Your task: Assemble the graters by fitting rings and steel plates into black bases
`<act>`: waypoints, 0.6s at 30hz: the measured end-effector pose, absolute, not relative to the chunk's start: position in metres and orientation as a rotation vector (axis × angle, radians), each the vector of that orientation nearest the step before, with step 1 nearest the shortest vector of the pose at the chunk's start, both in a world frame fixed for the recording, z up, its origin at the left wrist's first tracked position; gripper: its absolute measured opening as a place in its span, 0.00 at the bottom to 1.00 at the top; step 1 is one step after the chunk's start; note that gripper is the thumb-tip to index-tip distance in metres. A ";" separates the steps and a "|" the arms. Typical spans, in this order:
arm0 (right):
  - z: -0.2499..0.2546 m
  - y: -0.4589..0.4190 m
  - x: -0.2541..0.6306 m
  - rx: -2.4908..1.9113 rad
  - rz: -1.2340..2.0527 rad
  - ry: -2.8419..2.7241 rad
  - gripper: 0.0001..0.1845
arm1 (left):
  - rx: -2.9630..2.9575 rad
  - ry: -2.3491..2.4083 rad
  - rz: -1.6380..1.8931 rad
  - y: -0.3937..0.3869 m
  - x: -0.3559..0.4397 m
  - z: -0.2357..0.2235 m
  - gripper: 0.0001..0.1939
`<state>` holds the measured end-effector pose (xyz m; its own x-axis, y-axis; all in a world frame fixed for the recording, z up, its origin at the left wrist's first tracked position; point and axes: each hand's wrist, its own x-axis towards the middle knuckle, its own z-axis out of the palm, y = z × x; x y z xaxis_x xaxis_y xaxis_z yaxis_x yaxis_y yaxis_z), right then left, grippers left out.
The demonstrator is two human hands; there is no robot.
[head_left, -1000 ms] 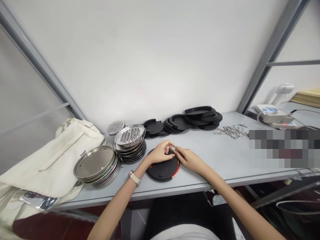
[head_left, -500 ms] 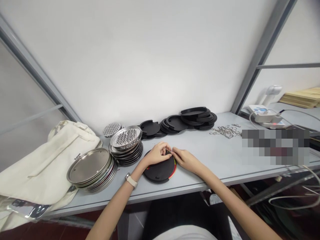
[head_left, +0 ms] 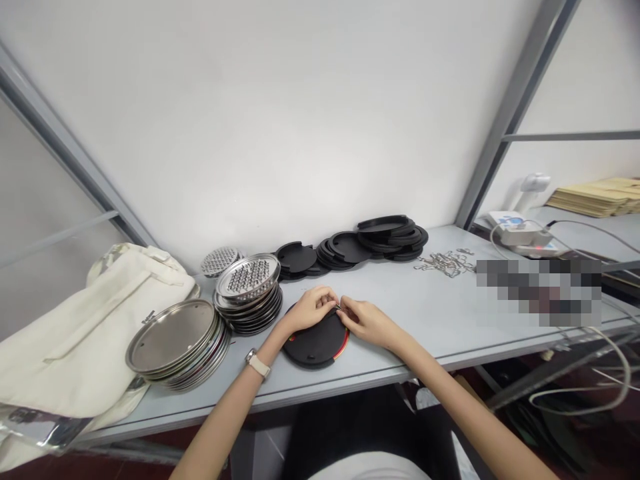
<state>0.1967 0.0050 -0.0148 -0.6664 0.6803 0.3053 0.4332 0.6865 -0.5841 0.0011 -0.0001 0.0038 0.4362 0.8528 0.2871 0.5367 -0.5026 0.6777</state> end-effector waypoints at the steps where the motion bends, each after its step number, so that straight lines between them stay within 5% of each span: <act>1: -0.015 0.005 0.197 -0.854 0.642 -2.389 0.05 | 2.203 1.167 0.855 0.000 0.001 0.004 0.07; 18: -0.013 0.005 0.197 -0.901 0.602 -2.428 0.06 | 2.271 1.163 0.827 -0.003 -0.004 0.014 0.07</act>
